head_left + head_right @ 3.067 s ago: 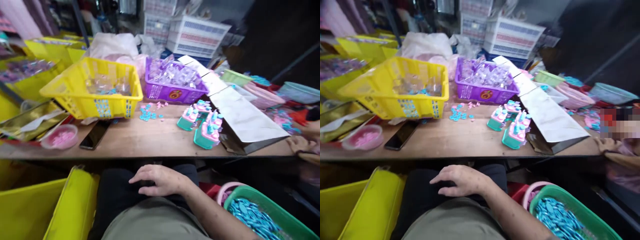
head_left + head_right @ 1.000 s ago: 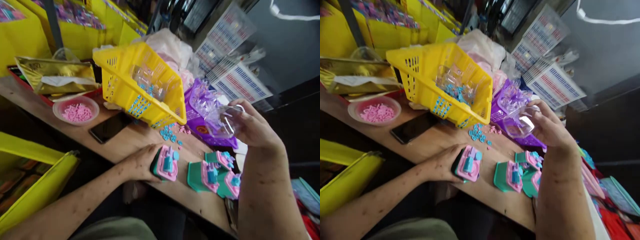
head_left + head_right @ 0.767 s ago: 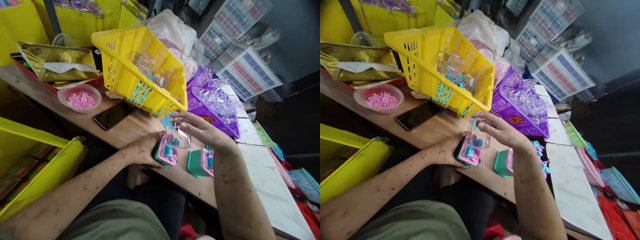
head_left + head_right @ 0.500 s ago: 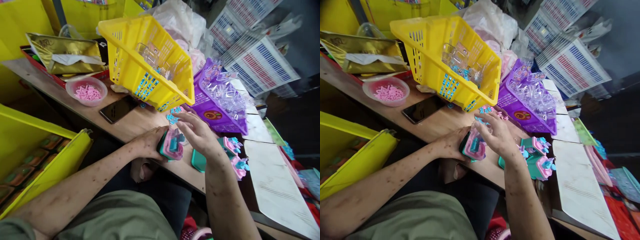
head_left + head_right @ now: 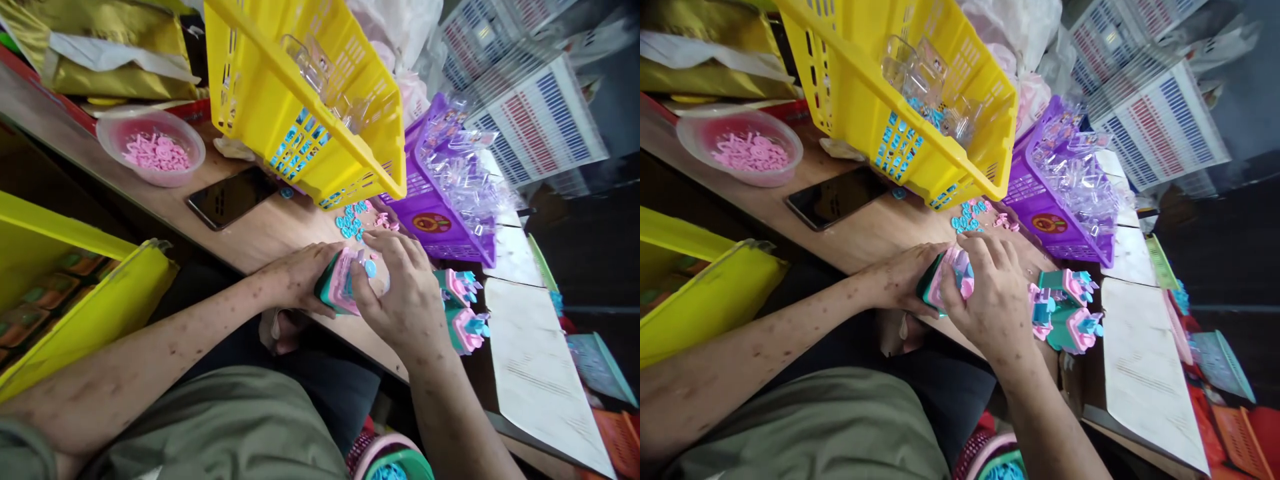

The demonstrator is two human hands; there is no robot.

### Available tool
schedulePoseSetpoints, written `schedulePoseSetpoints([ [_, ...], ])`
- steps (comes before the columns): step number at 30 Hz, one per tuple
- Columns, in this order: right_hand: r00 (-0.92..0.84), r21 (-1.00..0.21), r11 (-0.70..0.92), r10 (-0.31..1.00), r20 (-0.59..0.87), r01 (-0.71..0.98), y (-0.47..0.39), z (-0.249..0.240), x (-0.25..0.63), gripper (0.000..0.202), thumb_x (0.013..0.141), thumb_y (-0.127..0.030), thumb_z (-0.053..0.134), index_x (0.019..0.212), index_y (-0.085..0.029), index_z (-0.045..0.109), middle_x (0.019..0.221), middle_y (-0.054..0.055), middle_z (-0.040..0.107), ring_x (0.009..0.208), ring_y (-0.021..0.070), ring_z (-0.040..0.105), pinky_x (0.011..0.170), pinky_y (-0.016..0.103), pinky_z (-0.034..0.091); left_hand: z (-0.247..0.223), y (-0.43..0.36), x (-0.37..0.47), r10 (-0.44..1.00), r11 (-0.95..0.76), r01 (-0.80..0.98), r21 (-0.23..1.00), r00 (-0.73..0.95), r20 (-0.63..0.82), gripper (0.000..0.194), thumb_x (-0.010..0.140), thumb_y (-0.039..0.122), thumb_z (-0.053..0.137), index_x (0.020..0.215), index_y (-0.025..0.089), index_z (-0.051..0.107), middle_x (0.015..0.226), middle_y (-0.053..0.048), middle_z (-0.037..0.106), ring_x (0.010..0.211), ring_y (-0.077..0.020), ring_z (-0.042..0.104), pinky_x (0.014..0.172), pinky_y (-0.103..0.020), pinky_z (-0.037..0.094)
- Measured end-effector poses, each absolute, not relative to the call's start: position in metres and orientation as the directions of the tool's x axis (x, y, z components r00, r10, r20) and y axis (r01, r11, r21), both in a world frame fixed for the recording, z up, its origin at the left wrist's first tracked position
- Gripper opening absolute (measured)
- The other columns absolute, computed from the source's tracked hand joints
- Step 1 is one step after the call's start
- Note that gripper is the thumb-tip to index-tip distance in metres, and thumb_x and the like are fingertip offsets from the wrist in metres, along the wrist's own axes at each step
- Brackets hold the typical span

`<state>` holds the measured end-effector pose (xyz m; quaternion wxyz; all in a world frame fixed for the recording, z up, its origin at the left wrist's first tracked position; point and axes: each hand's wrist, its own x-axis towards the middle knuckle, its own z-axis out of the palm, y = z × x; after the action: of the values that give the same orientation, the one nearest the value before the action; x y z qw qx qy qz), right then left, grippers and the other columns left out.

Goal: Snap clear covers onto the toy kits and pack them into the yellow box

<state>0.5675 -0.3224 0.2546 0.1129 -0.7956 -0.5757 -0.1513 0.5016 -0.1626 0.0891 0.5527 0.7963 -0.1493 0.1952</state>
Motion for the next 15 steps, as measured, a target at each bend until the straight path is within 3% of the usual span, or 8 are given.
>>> schedulePoseSetpoints([
  [5, 0.311, 0.039, -0.34, 0.896, 0.317, 0.94, -0.319, 0.258, 0.557, 0.029, 0.109, -0.029, 0.065, 0.136, -0.02, 0.066, 0.137, 0.019, 0.079, 0.131, 0.0422, 0.072, 0.11, 0.065, 0.059, 0.087, -0.164, 0.503, -0.021, -0.367, -0.461, 0.808, 0.873, 0.488, 0.12, 0.076, 0.051, 0.105, 0.168, 0.024, 0.034, 0.165, -0.022, 0.058, 0.154, -0.0456, 0.059, 0.129, -0.066, 0.048],
  [15, 0.373, 0.002, -0.395, 0.869, 0.327, 0.919, -0.318, 0.254, 0.558, 0.025, 0.106, -0.03, 0.063, 0.128, -0.021, 0.07, 0.127, 0.016, 0.082, 0.123, 0.0406, 0.077, 0.107, 0.061, 0.061, 0.093, -0.166, 0.502, 0.015, -0.372, -0.408, 0.834, 0.895, 0.445, 0.118, 0.067, 0.042, 0.111, 0.161, 0.024, 0.042, 0.157, -0.019, 0.064, 0.147, -0.0446, 0.064, 0.124, -0.063, 0.053],
])
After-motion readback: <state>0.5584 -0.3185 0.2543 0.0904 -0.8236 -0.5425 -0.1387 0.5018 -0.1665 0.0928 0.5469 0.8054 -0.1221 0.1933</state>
